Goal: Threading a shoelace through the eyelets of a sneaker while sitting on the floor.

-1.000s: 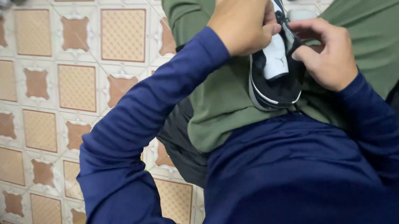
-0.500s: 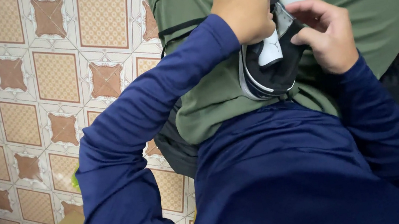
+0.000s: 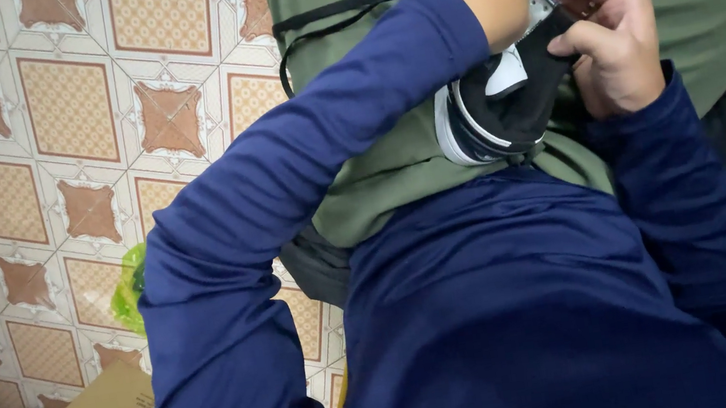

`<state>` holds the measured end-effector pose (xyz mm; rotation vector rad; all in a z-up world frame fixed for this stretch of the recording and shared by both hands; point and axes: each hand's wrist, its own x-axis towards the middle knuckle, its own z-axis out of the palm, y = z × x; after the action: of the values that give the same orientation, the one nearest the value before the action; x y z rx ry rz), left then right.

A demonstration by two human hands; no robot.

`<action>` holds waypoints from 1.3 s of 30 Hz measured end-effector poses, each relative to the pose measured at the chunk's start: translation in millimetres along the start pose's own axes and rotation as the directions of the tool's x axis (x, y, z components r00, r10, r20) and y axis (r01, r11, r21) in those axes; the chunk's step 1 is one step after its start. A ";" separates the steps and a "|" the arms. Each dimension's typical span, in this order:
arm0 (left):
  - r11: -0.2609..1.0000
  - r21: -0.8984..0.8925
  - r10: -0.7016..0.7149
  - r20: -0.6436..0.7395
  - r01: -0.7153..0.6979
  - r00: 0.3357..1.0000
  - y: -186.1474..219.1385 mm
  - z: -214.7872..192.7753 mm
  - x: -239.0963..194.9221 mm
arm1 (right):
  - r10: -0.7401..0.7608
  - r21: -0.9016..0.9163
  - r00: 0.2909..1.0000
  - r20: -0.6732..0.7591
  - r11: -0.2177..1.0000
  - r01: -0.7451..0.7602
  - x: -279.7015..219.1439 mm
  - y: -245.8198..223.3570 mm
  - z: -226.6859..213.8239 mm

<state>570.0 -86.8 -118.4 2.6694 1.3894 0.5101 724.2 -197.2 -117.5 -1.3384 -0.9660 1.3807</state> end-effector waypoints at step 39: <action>0.985 0.065 0.170 -0.201 -0.160 0.965 65.8 -47.2 -9.3 | -0.185 -0.132 0.979 -0.086 0.976 0.172 -60.5 -40.4 -11.9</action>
<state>600.8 -136.1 -61.3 2.8571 1.2442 0.8006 737.2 -247.1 -64.9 -1.3620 -1.0922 1.1245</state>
